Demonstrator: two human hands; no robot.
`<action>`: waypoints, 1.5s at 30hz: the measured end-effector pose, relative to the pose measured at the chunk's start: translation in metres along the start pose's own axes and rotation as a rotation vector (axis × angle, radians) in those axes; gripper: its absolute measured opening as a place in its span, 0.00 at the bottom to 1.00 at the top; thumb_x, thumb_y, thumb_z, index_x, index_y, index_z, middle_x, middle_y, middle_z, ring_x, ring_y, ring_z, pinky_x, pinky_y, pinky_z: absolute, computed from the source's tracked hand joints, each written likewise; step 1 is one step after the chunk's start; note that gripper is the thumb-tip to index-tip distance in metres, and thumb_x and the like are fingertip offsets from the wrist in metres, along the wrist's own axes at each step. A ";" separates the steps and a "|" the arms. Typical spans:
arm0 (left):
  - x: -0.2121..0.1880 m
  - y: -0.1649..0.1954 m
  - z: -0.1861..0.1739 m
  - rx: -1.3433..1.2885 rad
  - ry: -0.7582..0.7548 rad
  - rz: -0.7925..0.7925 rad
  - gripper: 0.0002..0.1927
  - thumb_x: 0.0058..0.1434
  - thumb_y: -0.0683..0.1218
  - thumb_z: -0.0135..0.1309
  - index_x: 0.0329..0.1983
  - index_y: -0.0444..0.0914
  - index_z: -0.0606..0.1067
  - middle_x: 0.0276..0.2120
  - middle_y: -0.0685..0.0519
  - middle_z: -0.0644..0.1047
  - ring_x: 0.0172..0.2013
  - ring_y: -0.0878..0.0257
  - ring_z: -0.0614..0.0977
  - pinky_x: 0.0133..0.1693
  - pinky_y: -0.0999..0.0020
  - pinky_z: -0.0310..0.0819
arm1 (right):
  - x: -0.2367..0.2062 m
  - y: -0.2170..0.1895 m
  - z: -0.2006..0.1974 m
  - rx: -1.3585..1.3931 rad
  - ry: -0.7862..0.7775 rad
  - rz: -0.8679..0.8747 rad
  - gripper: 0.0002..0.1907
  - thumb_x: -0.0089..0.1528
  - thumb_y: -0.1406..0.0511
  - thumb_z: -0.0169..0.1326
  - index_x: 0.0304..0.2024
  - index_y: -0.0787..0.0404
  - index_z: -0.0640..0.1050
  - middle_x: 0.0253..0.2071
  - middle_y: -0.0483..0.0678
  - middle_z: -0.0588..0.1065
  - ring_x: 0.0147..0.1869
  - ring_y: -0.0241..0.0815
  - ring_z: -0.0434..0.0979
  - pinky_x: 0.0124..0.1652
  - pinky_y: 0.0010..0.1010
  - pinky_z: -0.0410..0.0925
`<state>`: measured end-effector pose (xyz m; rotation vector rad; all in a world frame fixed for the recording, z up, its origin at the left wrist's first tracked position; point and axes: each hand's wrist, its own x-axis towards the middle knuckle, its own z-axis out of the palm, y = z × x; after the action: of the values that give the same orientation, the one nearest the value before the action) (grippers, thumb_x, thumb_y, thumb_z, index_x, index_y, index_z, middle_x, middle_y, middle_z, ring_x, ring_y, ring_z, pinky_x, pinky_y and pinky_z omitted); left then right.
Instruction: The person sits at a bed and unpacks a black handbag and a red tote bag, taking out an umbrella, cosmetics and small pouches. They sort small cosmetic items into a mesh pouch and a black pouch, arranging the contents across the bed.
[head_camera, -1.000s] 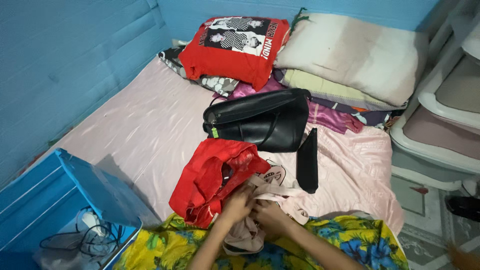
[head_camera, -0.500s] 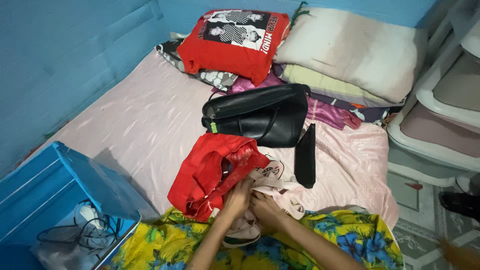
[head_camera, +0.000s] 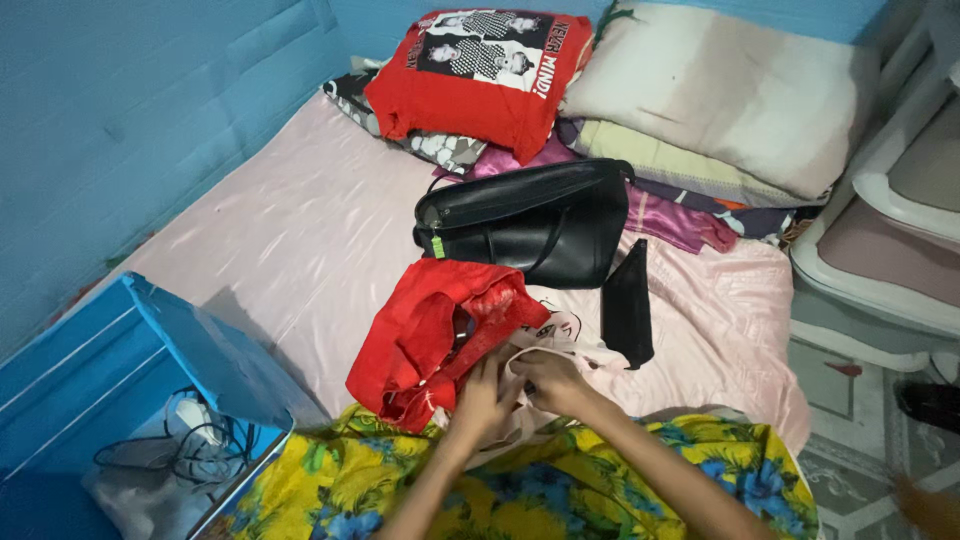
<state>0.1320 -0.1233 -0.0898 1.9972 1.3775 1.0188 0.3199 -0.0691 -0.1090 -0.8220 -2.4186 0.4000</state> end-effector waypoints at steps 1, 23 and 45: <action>-0.002 0.007 0.000 0.035 0.032 0.015 0.28 0.67 0.50 0.53 0.67 0.32 0.65 0.61 0.33 0.70 0.60 0.34 0.71 0.59 0.46 0.64 | 0.002 0.000 -0.002 0.002 -0.045 0.055 0.19 0.45 0.71 0.59 0.41 0.61 0.77 0.46 0.53 0.77 0.54 0.57 0.76 0.49 0.44 0.70; 0.000 -0.049 0.043 0.401 -0.130 -0.120 0.24 0.55 0.34 0.55 0.55 0.26 0.65 0.49 0.24 0.72 0.47 0.29 0.78 0.47 0.43 0.75 | 0.000 0.021 -0.056 0.932 0.184 0.514 0.10 0.56 0.76 0.65 0.36 0.63 0.78 0.36 0.45 0.80 0.41 0.35 0.81 0.45 0.30 0.77; 0.053 0.011 0.066 -0.446 -0.002 0.034 0.21 0.53 0.40 0.62 0.51 0.30 0.75 0.41 0.47 0.80 0.43 0.61 0.82 0.44 0.63 0.77 | 0.001 0.004 -0.060 1.116 0.216 0.581 0.28 0.54 0.64 0.70 0.54 0.60 0.73 0.41 0.40 0.76 0.45 0.32 0.76 0.46 0.26 0.72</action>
<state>0.2020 -0.0774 -0.1055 1.6912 1.0062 1.2147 0.3562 -0.0590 -0.0621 -0.9016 -1.3337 1.5756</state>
